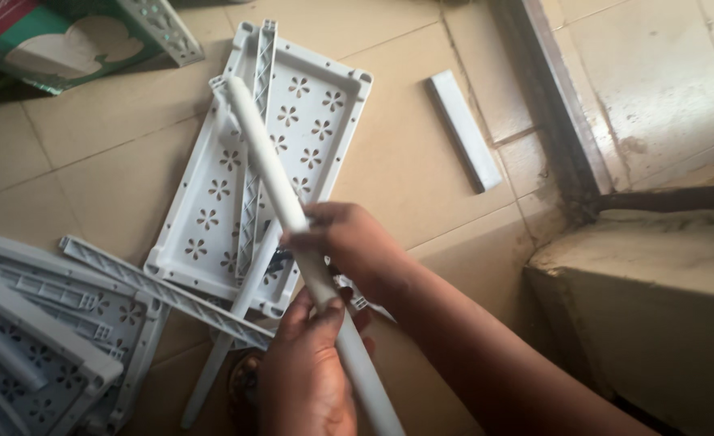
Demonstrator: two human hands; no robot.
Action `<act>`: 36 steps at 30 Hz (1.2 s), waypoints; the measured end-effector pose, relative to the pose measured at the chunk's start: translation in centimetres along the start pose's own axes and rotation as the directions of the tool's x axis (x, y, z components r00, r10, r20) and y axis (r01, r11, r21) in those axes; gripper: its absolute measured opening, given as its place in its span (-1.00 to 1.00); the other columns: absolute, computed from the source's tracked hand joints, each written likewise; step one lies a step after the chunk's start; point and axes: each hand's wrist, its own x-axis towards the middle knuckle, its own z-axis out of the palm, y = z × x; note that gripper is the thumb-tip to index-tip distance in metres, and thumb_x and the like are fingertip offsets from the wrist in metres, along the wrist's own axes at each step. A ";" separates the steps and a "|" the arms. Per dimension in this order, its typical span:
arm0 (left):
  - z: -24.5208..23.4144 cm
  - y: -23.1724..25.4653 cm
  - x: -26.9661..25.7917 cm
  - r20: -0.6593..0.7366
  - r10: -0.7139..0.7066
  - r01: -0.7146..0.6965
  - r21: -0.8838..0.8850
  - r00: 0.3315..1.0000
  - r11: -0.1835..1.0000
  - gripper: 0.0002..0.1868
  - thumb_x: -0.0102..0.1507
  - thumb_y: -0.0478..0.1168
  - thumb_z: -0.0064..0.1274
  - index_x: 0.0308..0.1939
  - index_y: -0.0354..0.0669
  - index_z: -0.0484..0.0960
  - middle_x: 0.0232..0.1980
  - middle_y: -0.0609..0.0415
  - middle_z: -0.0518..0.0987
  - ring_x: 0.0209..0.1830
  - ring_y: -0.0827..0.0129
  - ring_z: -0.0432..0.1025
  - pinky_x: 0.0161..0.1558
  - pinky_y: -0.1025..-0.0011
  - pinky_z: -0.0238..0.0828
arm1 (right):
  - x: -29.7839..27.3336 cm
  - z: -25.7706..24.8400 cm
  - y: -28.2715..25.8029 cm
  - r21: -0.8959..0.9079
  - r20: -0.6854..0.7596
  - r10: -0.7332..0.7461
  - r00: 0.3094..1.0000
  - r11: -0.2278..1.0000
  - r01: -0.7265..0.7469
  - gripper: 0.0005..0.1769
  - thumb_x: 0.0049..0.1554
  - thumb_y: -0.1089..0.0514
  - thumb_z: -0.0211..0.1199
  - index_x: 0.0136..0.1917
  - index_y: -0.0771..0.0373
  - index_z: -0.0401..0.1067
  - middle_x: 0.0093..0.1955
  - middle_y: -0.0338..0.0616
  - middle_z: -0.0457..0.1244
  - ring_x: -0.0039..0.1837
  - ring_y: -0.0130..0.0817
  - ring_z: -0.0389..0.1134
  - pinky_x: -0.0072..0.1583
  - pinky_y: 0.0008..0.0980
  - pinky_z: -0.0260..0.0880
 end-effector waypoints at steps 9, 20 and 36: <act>-1.1 -1.6 4.4 0.215 0.131 0.014 -0.564 0.968 0.826 -0.28 0.40 0.12 -0.23 0.60 -0.04 0.15 0.60 -0.02 0.15 0.62 0.08 0.04 0.43 -0.05 -0.04 | 8.1 -9.2 4.9 -0.460 -0.475 -0.239 0.847 0.888 -0.008 -0.50 0.11 0.13 0.23 0.34 0.12 0.42 -0.12 -0.01 0.38 -0.07 -0.11 0.45 -0.01 -0.11 0.45; 2.7 9.1 3.6 0.191 0.146 -0.112 -0.176 0.971 0.978 -0.28 0.29 0.03 -0.15 0.48 -0.22 0.21 0.53 -0.08 0.30 0.54 0.07 0.19 0.44 0.07 0.07 | 12.6 -12.8 9.2 -0.627 -0.538 -0.342 0.770 0.773 -0.094 -0.61 0.16 0.04 0.20 0.25 0.07 0.42 0.01 0.16 0.38 0.11 0.18 0.38 0.12 0.06 0.36; 0.7 5.6 3.8 0.148 -0.096 0.096 0.011 0.984 0.995 -0.57 0.23 -0.05 0.16 0.09 -0.18 0.55 0.04 0.05 0.59 0.07 0.23 0.49 0.00 0.22 0.40 | 13.5 -17.1 10.6 -0.767 -0.536 -0.298 0.790 0.563 -0.309 -0.37 0.09 0.13 0.30 0.43 0.12 0.30 0.27 0.19 0.25 0.29 0.13 0.30 0.28 -0.03 0.32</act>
